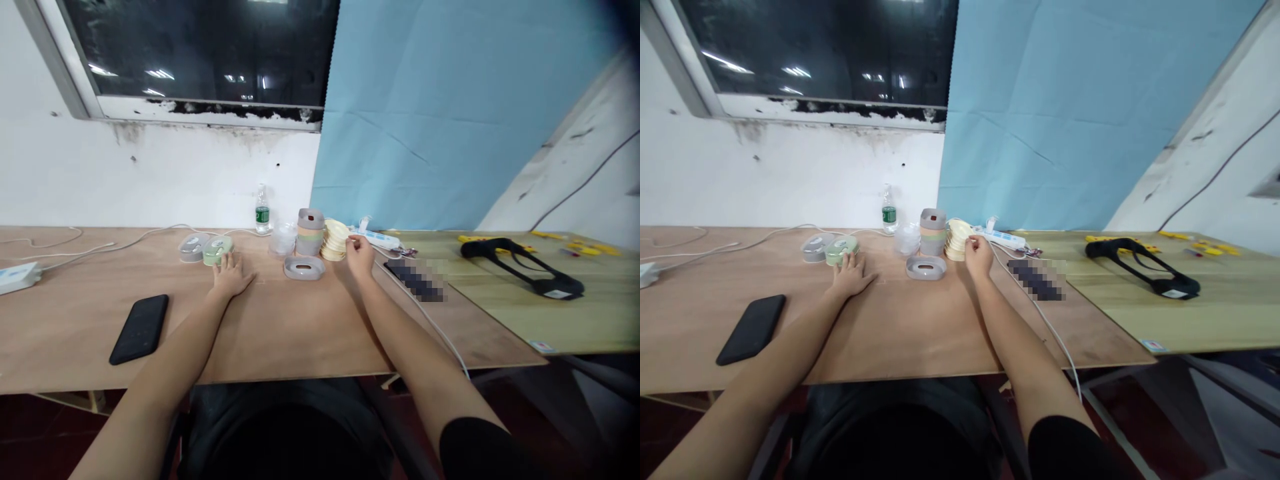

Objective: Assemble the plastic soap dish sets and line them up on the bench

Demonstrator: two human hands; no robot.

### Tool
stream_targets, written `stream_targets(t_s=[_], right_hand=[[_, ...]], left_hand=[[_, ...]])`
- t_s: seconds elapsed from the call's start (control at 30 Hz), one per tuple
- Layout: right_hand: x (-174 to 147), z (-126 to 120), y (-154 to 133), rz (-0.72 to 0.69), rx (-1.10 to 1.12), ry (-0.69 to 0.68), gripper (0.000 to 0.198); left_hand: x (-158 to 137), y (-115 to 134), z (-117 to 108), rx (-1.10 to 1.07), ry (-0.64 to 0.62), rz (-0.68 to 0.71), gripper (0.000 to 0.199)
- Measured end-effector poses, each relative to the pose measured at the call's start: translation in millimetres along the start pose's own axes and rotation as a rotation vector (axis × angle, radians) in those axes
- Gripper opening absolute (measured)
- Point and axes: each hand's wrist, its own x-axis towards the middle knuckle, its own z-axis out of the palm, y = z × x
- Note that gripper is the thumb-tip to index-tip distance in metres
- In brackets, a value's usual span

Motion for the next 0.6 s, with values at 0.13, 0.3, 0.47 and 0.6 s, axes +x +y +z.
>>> stream_targets(t_s=[0.13,0.3,0.47,0.6], right_hand=[[3.0,4.9,12.0,-0.006,-0.07,-0.032,0.034],[-4.3,6.0,16.8,-0.035,-0.079,-0.071,0.037],[-13.4,0.0,24.0,-0.049,-0.049,-0.136,0.039],[-14.9,-2.4,27.4,-0.037,-0.059,-0.156,0.043]], left_hand=[[6.4,-7.1,0.2,-0.012,0.006,-0.026,0.09],[12.9,-14.6,1.9,-0.03,0.007,-0.07,0.083],[8.0,-16.6,3.8,-0.013,0.012,-0.013,0.075],[4.2,-18.2,4.6,-0.024,-0.02,0.041,0.071]])
